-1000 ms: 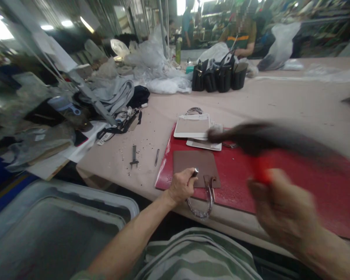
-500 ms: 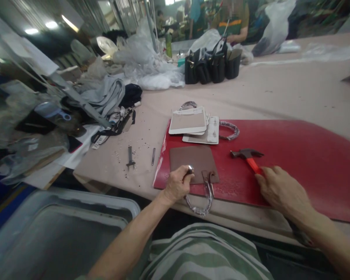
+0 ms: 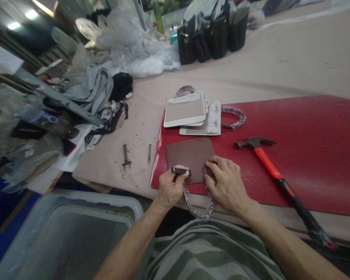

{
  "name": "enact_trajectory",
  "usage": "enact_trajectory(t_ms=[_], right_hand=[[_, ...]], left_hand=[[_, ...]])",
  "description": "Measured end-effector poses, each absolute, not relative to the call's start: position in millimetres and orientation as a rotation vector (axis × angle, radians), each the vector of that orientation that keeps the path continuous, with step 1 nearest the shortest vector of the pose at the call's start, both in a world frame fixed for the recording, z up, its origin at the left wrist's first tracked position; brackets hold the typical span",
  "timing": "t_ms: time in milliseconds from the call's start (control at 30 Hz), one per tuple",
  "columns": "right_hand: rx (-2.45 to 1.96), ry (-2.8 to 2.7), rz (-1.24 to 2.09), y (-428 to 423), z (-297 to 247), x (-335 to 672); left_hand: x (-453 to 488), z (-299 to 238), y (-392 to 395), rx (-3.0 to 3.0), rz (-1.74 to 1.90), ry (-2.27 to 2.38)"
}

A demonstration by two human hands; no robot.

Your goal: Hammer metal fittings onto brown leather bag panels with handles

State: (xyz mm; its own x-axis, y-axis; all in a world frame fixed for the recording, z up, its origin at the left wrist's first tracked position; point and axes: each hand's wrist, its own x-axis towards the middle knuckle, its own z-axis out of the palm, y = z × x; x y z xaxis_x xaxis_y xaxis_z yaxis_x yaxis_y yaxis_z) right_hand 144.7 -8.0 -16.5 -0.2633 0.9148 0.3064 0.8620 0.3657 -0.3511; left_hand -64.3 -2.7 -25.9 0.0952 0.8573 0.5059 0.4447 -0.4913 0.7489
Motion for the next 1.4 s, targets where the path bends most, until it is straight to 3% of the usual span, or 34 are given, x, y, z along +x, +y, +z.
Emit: enact_trajectory(t_ms=[100,333,1400], right_hand=[[-1.547,-2.18,0.155,-7,-17,146],[-1.576,-2.187,0.167,-8,-16,143],[-1.605,-2.168,0.187,-6,-16,142]], left_hand=[[-67,-28,-3,2.184,1.374,1.096],[-65,-24,-5,1.841,1.3,1.324],[-40,-21,0,2.119,1.26,1.337]])
